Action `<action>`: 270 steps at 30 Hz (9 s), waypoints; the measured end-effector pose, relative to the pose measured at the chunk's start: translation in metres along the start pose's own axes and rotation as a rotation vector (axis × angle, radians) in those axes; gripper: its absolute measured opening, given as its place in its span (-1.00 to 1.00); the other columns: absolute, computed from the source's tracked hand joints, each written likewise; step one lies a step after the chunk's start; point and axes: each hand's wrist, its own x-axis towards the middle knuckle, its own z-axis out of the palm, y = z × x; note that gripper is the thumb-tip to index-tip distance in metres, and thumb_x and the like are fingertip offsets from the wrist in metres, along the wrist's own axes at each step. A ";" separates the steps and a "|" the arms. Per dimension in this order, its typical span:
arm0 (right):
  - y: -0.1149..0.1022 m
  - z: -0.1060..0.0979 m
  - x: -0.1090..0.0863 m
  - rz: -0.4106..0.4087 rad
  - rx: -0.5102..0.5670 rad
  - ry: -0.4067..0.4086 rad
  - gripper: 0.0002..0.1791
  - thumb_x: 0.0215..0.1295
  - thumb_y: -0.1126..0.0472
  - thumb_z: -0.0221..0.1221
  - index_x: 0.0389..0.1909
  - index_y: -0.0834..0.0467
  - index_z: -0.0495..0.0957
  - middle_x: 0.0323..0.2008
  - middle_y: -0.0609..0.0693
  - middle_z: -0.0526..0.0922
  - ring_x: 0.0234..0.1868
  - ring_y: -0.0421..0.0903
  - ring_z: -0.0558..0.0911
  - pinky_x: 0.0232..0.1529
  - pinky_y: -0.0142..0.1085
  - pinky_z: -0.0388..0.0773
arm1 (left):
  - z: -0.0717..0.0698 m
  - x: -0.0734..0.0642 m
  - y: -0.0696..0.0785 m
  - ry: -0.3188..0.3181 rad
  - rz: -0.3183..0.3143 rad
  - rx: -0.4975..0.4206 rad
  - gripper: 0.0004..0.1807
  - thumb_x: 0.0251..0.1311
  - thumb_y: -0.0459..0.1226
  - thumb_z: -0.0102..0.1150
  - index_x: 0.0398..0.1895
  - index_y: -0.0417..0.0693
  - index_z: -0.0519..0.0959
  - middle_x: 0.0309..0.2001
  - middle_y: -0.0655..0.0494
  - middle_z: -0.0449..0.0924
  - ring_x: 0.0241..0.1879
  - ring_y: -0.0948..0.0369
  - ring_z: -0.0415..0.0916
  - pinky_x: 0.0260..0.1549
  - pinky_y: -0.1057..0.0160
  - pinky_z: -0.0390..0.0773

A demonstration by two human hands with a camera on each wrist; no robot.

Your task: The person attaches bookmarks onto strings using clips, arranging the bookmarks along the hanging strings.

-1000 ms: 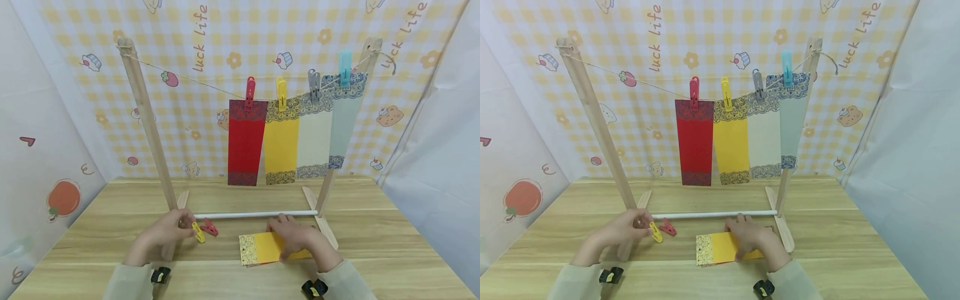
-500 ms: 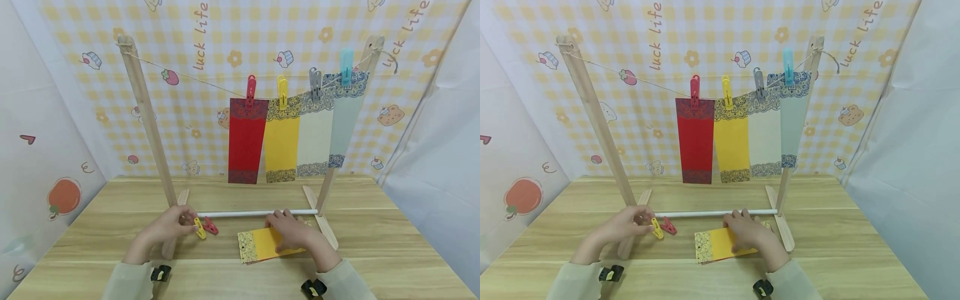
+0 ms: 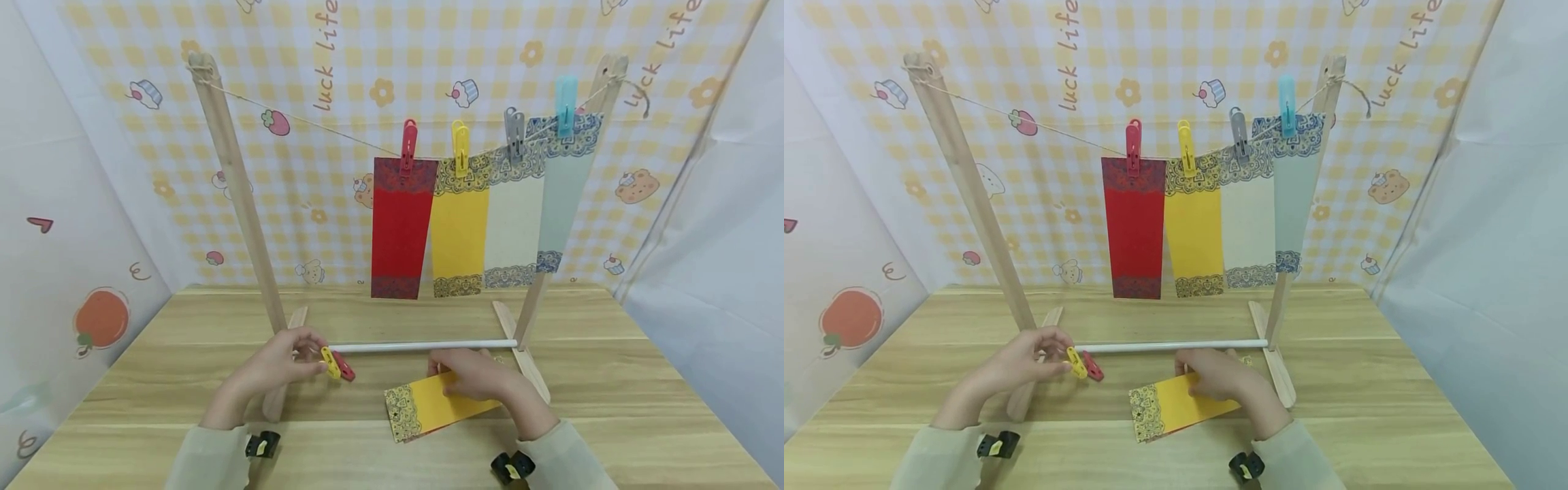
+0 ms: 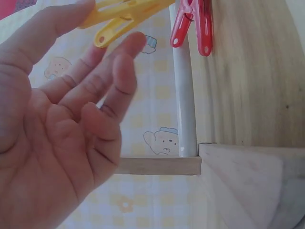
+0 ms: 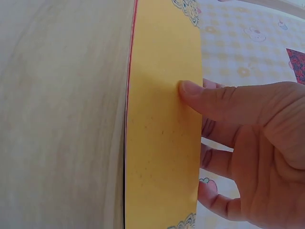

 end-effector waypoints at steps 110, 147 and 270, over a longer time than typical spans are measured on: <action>-0.075 -0.024 0.029 -0.094 0.785 0.586 -0.81 0.31 0.35 0.24 -0.10 0.21 0.48 -0.24 0.15 0.64 -0.20 -0.14 0.53 -0.38 -0.43 0.36 | -0.079 0.007 0.134 0.661 0.315 0.146 -0.64 0.17 -0.45 0.34 0.05 -0.14 0.63 -0.30 0.31 0.65 -0.31 0.53 0.54 -0.50 0.55 0.48; -0.125 -0.064 0.055 -0.150 1.009 0.965 -0.79 0.26 0.41 0.28 -0.15 0.31 0.47 -0.24 0.25 0.69 -0.31 -0.12 0.51 -0.29 -0.44 0.47 | -0.118 0.028 0.225 0.781 0.522 0.207 -0.76 0.13 -0.49 0.35 -0.11 -0.29 0.67 -0.30 0.58 0.60 -0.36 0.43 0.54 -0.52 0.59 0.51; -0.127 -0.086 0.068 -0.254 0.860 0.949 -0.78 0.35 0.38 0.21 -0.02 0.28 0.50 -0.12 0.22 0.73 -0.11 0.04 0.71 -0.10 -0.41 0.65 | -0.116 0.058 0.242 0.531 0.328 0.412 -0.59 0.38 -0.20 0.18 0.26 -0.05 0.55 0.14 -0.02 0.65 -0.02 0.13 0.53 -0.51 0.51 0.37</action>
